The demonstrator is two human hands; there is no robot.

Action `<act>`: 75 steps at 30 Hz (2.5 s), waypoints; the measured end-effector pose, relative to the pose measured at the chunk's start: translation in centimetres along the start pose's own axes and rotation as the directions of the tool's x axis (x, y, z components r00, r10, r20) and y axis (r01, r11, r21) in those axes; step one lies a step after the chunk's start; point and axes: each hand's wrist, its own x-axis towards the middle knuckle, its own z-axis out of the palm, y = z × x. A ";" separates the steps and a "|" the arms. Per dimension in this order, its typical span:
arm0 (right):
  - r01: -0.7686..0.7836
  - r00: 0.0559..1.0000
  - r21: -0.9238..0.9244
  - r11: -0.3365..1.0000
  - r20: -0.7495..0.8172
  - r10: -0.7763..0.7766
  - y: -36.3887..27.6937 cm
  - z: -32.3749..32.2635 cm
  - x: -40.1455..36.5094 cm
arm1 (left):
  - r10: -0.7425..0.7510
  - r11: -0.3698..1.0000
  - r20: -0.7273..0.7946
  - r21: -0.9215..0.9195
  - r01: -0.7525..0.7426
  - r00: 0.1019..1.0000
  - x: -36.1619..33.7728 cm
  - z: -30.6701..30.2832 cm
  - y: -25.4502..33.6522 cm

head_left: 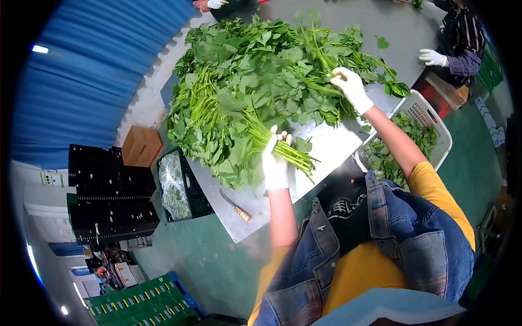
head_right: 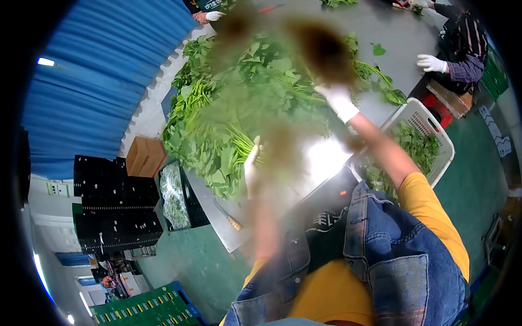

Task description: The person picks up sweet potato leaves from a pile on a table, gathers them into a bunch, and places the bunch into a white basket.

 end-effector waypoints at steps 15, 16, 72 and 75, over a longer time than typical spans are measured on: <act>0.651 0.755 -0.226 0.724 0.291 -0.588 -4.4 2.9 -9.7 | 0.022 0.993 -0.014 0.115 -0.020 1.000 4.5 -4.2 -2.9; 0.648 0.757 -0.220 0.729 0.294 -0.584 -4.3 3.0 -10.1 | 0.094 0.949 0.214 0.275 -0.152 0.972 6.9 -8.0 -3.9; -0.208 0.870 0.890 0.406 -0.022 0.493 8.0 -8.6 -9.2 | 0.110 0.944 -0.068 0.319 -0.083 0.992 2.1 -2.8 -2.0; -0.320 0.823 0.796 0.514 -0.035 0.567 6.0 -10.6 -6.3 | 0.279 0.827 0.113 0.477 -0.299 0.953 2.7 -4.9 -1.5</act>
